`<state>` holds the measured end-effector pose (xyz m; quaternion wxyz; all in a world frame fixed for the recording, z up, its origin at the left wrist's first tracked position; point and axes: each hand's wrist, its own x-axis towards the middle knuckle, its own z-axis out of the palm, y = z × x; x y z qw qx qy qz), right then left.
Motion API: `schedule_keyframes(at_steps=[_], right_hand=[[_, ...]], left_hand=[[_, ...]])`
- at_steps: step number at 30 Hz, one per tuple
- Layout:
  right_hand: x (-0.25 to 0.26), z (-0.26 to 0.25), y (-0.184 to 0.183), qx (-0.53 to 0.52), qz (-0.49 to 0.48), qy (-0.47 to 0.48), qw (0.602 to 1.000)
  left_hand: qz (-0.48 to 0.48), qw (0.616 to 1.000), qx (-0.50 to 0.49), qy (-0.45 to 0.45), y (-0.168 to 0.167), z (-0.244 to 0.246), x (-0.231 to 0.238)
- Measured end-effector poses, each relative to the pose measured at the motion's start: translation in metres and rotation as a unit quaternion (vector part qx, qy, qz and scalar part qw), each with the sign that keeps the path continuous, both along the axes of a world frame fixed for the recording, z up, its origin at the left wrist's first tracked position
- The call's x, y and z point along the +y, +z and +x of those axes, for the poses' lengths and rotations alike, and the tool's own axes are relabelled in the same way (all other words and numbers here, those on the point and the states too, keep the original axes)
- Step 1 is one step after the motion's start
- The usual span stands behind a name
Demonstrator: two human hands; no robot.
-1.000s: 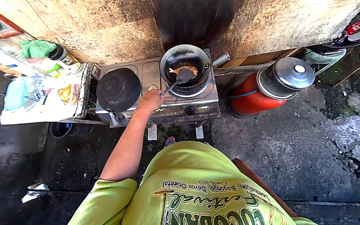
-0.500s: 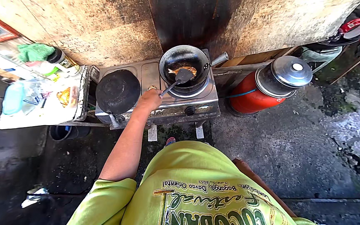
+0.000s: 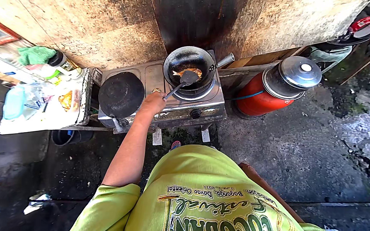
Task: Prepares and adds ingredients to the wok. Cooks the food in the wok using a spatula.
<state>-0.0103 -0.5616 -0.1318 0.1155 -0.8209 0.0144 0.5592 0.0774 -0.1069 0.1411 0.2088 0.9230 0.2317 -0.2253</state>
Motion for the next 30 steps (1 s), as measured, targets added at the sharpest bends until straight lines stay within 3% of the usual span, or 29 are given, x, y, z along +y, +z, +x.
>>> schedule_keyframes(at_steps=[30], right_hand=[[-0.0001,0.0082,-0.0020,0.003,0.006,0.009,1.000]], left_hand=[[0.009,1.000,0.007,-0.003,-0.0002,0.0003,-0.0006]])
